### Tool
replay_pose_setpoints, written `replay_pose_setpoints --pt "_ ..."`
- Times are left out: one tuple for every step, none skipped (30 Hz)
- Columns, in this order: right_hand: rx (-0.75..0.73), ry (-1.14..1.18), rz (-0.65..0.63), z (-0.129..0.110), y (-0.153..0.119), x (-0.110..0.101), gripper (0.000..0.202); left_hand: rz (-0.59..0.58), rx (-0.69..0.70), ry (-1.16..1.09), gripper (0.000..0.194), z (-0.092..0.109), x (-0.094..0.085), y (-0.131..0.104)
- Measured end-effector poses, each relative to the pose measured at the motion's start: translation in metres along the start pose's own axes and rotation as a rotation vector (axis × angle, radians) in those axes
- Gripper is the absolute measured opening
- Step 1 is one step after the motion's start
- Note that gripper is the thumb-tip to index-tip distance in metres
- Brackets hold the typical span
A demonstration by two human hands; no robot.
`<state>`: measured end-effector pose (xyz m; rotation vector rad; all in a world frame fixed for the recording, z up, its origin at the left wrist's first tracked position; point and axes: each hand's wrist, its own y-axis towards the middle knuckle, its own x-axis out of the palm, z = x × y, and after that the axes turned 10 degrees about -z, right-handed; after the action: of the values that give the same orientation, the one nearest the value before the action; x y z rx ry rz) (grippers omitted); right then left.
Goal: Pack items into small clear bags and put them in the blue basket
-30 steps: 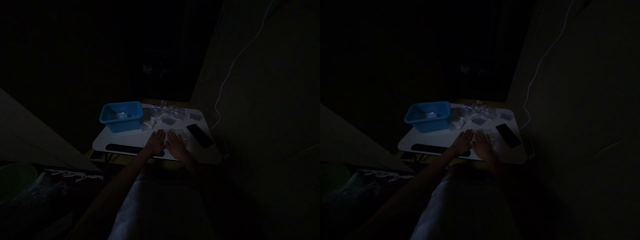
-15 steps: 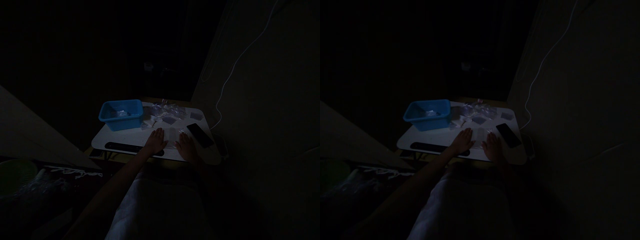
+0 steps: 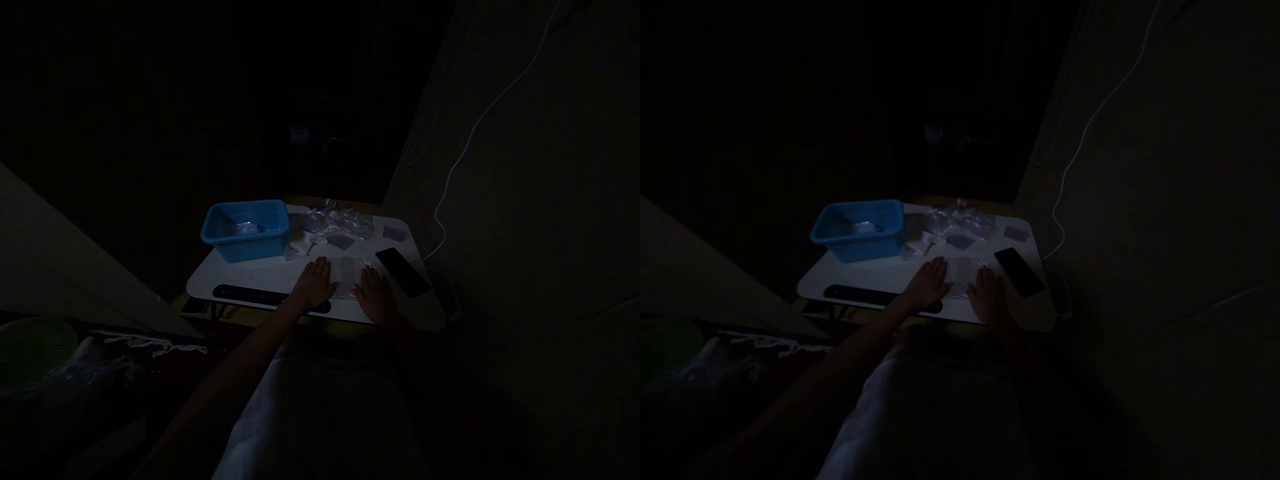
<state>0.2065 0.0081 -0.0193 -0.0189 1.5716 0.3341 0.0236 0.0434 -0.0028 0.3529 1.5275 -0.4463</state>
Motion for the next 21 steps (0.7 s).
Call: replay_pose_setpoints --pt "0.001 0.001 0.003 -0.0002 -0.0002 -0.0005 0.051 -0.002 -0.001 0.000 0.063 0.0000 -0.0003 -0.0001" --pt "0.001 0.003 0.004 -0.0004 -0.0003 -0.0009 0.051 -0.003 -0.001 -0.001 0.063 0.0000 -0.0005 -0.0003" --pt "0.002 0.005 0.002 -0.0005 -0.0002 -0.0013 0.051 -0.003 0.000 -0.002 0.063 0.0000 -0.0006 -0.0004" --pt "0.004 0.007 -0.003 -0.0006 0.0000 -0.0015 0.051 -0.003 0.002 -0.003 0.063 0.0000 -0.0006 -0.0006" --pt "0.006 0.009 -0.011 -0.0006 0.0002 -0.0016 0.051 -0.002 0.005 -0.002 0.063 0.0000 -0.0006 -0.0007" --pt "0.009 0.011 -0.020 -0.0005 0.0004 -0.0017 0.051 0.000 0.006 -0.001 0.064 0.0000 -0.0006 -0.0007" --pt "0.013 0.011 -0.029 -0.0004 0.0007 -0.0016 0.051 0.001 0.007 0.001 0.063 0.0001 -0.0004 -0.0007" --pt "0.016 0.008 -0.036 -0.0003 0.0008 -0.0015 0.052 0.000 0.008 0.002 0.063 0.0001 -0.0003 -0.0005" --pt "0.016 0.003 -0.040 -0.0002 0.0010 -0.0013 0.052 -0.002 0.006 0.002 0.063 0.0002 -0.0001 -0.0003" --pt "0.015 -0.004 -0.042 0.0000 0.0011 -0.0012 0.053 -0.004 0.004 0.002 0.063 0.0002 0.0002 -0.0001" --pt "0.012 -0.012 -0.043 0.0002 0.0011 -0.0009 0.054 -0.006 0.001 0.001 0.063 0.0003 0.0004 0.0001" --pt "0.010 -0.019 -0.043 0.0003 0.0010 -0.0007 0.054 -0.007 0.001 0.000 0.063 0.0003 0.0005 0.0002" --pt "0.007 -0.024 -0.042 0.0005 0.0009 -0.0004 0.054 -0.007 0.001 0.002 0.063 0.0003 0.0007 0.0002" --pt "0.007 -0.028 -0.039 0.0007 0.0008 0.0000 0.054 -0.004 0.002 0.004 0.063 0.0003 0.0007 0.0001" --pt "0.006 -0.032 -0.036 0.0008 0.0007 0.0005 0.054 -0.002 0.001 0.007 0.063 0.0004 0.0006 -0.0001" --pt "0.006 -0.036 -0.032 0.0009 0.0006 0.0010 0.054 0.000 0.000 0.011 0.063 0.0005 0.0004 -0.0004" --pt "0.004 -0.039 -0.028 0.0010 0.0006 0.0015 0.054 0.001 -0.001 0.012 0.063 0.0006 0.0000 -0.0007" --pt "0.003 -0.042 -0.025 0.0010 0.0005 0.0020 0.054 -0.001 -0.002 0.013 0.063 0.0007 -0.0005 -0.0009" --pt "0.004 -0.044 -0.024 0.0009 0.0006 0.0023 0.054 -0.007 -0.003 0.013 0.063 0.0008 -0.0010 -0.0011" --pt "0.007 -0.045 -0.024 0.0007 0.0006 0.0024 0.054 -0.013 -0.005 0.013 0.063 0.0009 -0.0014 -0.0012" --pt "0.011 -0.045 -0.026 0.0005 0.0006 0.0023 0.054 -0.018 -0.006 0.013 0.063 0.0010 -0.0017 -0.0013"
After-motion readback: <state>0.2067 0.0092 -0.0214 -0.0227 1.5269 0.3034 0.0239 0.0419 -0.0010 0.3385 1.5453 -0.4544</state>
